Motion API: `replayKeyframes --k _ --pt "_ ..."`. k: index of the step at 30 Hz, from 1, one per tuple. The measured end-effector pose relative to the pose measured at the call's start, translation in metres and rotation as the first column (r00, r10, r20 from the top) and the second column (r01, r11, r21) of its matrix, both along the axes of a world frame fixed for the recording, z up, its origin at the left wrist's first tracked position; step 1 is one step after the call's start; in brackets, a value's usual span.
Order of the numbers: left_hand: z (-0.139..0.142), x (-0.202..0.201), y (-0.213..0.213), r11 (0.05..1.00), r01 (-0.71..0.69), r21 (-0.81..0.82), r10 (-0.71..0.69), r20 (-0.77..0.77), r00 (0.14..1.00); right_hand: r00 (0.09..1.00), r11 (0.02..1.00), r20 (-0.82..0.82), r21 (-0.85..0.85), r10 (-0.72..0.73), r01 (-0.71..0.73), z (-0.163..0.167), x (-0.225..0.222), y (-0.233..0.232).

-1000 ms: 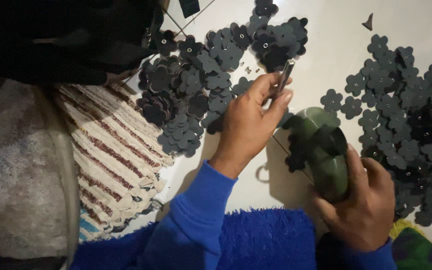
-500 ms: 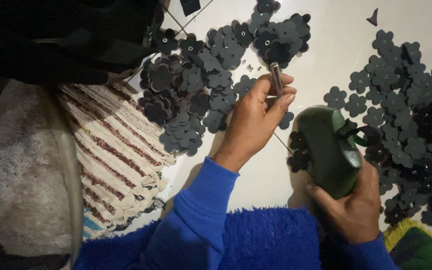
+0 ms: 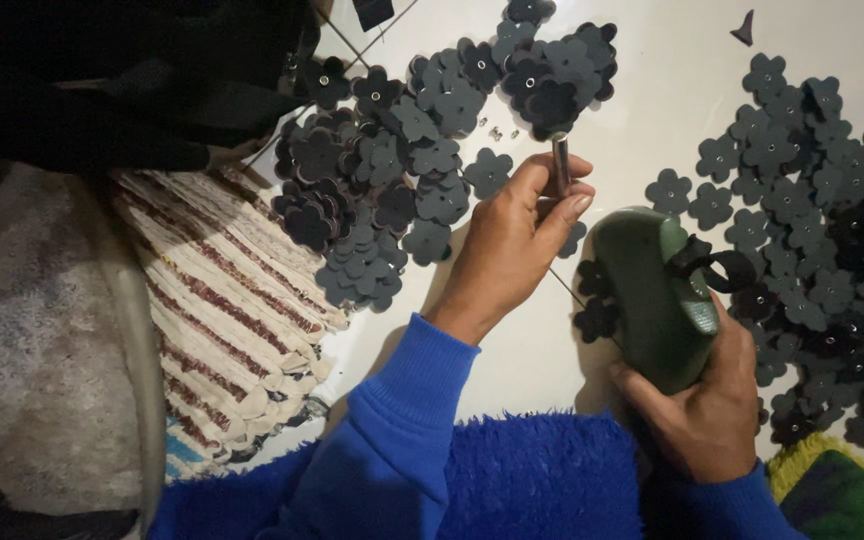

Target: The person sits on the floor and repeatedly picks up small dark flower-shaped pieces, inserts a metal pin into each, and presses the pin into a green foam block. The person handles the pieces one at a time and places the finished pieces into a growing pile on the floor.

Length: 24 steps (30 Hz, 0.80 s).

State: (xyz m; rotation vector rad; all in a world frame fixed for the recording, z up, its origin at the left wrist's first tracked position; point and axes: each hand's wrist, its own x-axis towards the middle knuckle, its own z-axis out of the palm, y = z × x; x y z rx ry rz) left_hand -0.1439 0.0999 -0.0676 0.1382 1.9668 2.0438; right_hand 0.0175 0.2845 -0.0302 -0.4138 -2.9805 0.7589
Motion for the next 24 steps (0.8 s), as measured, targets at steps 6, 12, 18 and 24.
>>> replayKeyframes --k 6,12,18,24 --pt "0.0007 -0.0003 0.0006 0.999 0.035 -0.027 -0.035 0.016 0.999 1.000 1.000 0.003 0.012 0.025 -0.025 0.0025 -0.0020 -0.0031" --pt "0.0008 0.0036 -0.0007 0.998 0.042 -0.050 -0.050 -0.166 0.985 1.000 0.999 0.004 0.021 0.026 -0.026 0.0013 -0.0015 -0.0033" --pt "0.0013 0.0052 -0.0018 0.987 0.078 -0.138 -0.120 -0.332 0.936 0.999 0.999 -0.010 0.036 0.039 -0.039 0.0014 -0.0010 -0.0033" --pt "0.0022 0.0047 -0.0015 0.979 0.142 -0.144 -0.184 -0.340 0.922 0.999 0.997 0.024 -0.065 -0.037 0.039 0.0013 0.0040 0.0012"
